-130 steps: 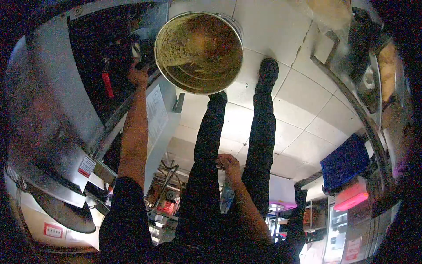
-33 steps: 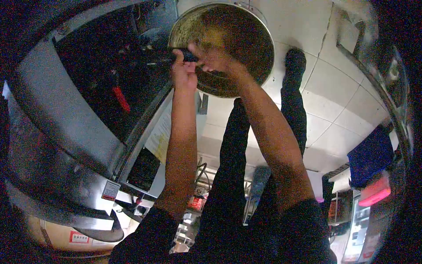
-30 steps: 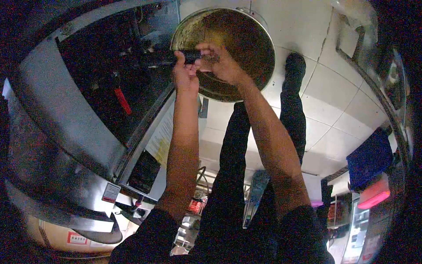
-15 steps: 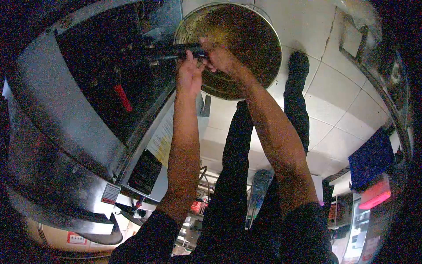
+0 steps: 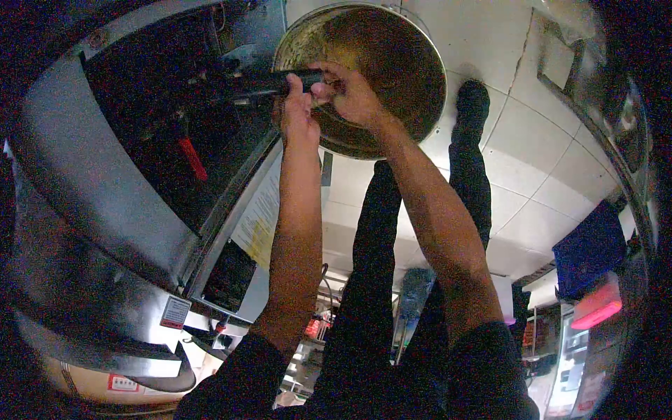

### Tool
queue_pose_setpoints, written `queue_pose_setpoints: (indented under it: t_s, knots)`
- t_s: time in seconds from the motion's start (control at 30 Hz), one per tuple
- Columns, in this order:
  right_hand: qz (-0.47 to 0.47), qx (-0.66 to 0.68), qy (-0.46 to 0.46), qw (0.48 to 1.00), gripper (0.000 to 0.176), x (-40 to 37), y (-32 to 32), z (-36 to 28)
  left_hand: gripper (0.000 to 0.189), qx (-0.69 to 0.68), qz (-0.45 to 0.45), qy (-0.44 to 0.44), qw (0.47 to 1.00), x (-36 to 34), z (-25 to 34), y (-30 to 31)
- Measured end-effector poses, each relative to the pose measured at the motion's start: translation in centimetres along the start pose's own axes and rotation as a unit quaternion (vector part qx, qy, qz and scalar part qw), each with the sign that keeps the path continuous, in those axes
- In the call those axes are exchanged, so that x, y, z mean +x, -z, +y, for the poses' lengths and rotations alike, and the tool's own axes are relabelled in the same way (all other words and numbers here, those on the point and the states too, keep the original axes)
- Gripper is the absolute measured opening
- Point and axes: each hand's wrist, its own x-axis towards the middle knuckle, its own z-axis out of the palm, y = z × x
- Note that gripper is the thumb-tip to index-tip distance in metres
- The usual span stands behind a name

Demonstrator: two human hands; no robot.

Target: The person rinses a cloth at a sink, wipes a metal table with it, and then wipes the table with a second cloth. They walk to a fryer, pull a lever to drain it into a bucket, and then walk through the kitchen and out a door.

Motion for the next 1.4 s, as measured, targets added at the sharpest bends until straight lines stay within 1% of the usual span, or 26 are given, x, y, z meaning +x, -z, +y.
queue_pose_setpoints:
  t_s: [0.1, 0.17, 0.23, 0.3, 0.37, 0.43, 0.5, 0.53, 0.57, 0.6, 0.67, 0.7, 0.73, 0.8, 0.83, 0.9, 0.93, 1.0, 1.03, 1.07, 1.13, 1.27, 1.3, 1.33, 1.37, 1.4]
  knots:
    - [-0.029, -0.086, -0.090, 0.992, 0.046, 0.1, 0.4, -1.8, 0.043, 0.051, 0.008, 0.014, 0.999, 0.3, -0.1, 1.0]
    - [-0.005, -0.133, -0.053, 0.990, 0.046, 0.2, 0.2, -0.9, 0.045, 0.051, -0.001, 0.036, 0.998, 0.3, -0.4, 1.4]
    - [0.015, -0.179, -0.010, 0.984, 0.047, 0.5, -0.3, -0.6, 0.049, -0.046, -0.140, 0.007, 0.989, 0.3, -0.3, 1.3]
    - [0.052, -0.237, -0.055, 0.968, 0.047, 0.2, -1.3, -0.8, 0.050, -0.059, -0.176, 0.045, 0.981, 0.6, 0.3, 1.4]
    - [0.053, -0.202, -0.068, 0.975, 0.050, 0.5, -1.6, -1.6, 0.052, -0.057, -0.234, 0.085, 0.967, 0.7, 0.6, 1.5]
    - [0.053, -0.163, -0.086, 0.981, 0.052, 0.4, -1.7, -0.9, 0.050, -0.057, -0.214, 0.071, 0.973, 0.0, -0.1, 1.2]
    - [0.033, -0.354, 0.004, 0.934, 0.061, 1.8, -1.0, 1.5, 0.048, -0.061, -0.201, 0.051, 0.976, -0.1, 0.0, 0.9]
    - [0.034, -0.357, 0.005, 0.934, 0.061, 3.2, -0.1, 1.5, 0.044, -0.045, -0.190, 0.063, 0.979, -0.3, 0.3, 1.2]
    - [-0.026, -0.159, -0.220, 0.962, 0.063, 4.7, 0.7, 1.1, 0.040, -0.029, -0.177, 0.075, 0.981, -0.4, 0.2, 1.5]
    - [-0.083, 0.059, -0.425, 0.899, 0.066, 5.2, 1.1, 0.9, 0.040, -0.026, -0.175, 0.079, 0.981, -0.5, 0.0, 1.6]
    - [-0.094, 0.039, -0.428, 0.898, 0.063, 5.2, 1.3, -1.5, 0.037, -0.038, -0.173, 0.068, 0.982, 0.4, -0.7, 2.2]
    - [-0.102, 0.015, -0.428, 0.898, 0.060, 4.9, 1.3, -2.9, 0.034, -0.034, -0.236, 0.069, 0.969, 1.0, -0.5, 3.1]
    - [-0.102, 0.013, -0.428, 0.898, 0.060, 3.9, 0.8, -3.8, 0.034, -0.036, -0.236, 0.068, 0.969, 0.8, -0.2, 3.0]
    - [-0.017, 0.069, -0.186, 0.980, 0.052, 1.6, -0.5, -5.1, 0.034, -0.007, -0.169, 0.070, 0.983, -0.3, 0.8, 2.3]
    - [-0.020, 0.069, -0.185, 0.980, 0.052, 1.5, -0.6, -3.9, 0.034, -0.008, -0.168, 0.068, 0.983, -1.1, 1.2, 2.0]
    - [0.017, 0.014, 0.129, 0.991, 0.046, 1.6, -0.6, 0.0, 0.037, 0.073, -0.062, 0.060, 0.994, -3.2, 1.5, 1.7]
    - [0.014, 0.014, 0.130, 0.991, 0.046, 1.6, -0.8, -0.2, 0.037, 0.072, -0.061, 0.058, 0.994, -4.1, 1.4, 2.3]
    - [0.045, -0.016, -0.097, 0.994, 0.044, 1.4, -1.2, -1.1, 0.040, 0.061, -0.070, 0.090, 0.992, -6.1, 0.7, 4.2]
    - [-0.001, -0.037, -0.191, 0.981, 0.049, 2.1, -0.5, -1.5, 0.040, 0.062, -0.069, 0.089, 0.992, -7.1, -0.1, 5.0]
    - [-0.001, -0.034, -0.192, 0.981, 0.049, 2.7, 0.0, -1.9, 0.041, 0.081, -0.065, 0.103, 0.989, -8.2, -0.9, 5.8]
    - [-0.063, 0.032, -0.325, 0.943, 0.053, 3.2, 0.8, -2.7, 0.042, 0.094, -0.062, 0.130, 0.985, -10.1, -2.0, 7.3]
    - [-0.041, -0.056, -0.304, 0.950, 0.056, 3.0, 0.6, -4.0, 0.035, 0.085, -0.077, 0.195, 0.974, -12.9, -2.7, 9.3]
    - [-0.041, -0.146, -0.063, 0.986, 0.058, 2.5, 1.1, -2.4, 0.033, 0.094, -0.077, 0.198, 0.973, -13.7, -2.5, 9.5]
    - [-0.038, -0.227, 0.181, 0.956, 0.059, 2.0, 1.0, -2.8, 0.033, 0.092, -0.078, 0.198, 0.973, -14.2, -2.4, 10.0]
    - [-0.039, -0.230, 0.183, 0.955, 0.059, 1.7, 0.9, -3.0, 0.032, 0.101, -0.082, 0.198, 0.971, -14.6, -2.6, 10.3]
    - [-0.028, -0.155, 0.055, 0.986, 0.060, 1.0, 0.5, -3.1, 0.032, 0.112, -0.086, 0.199, 0.970, -14.8, -2.7, 10.6]
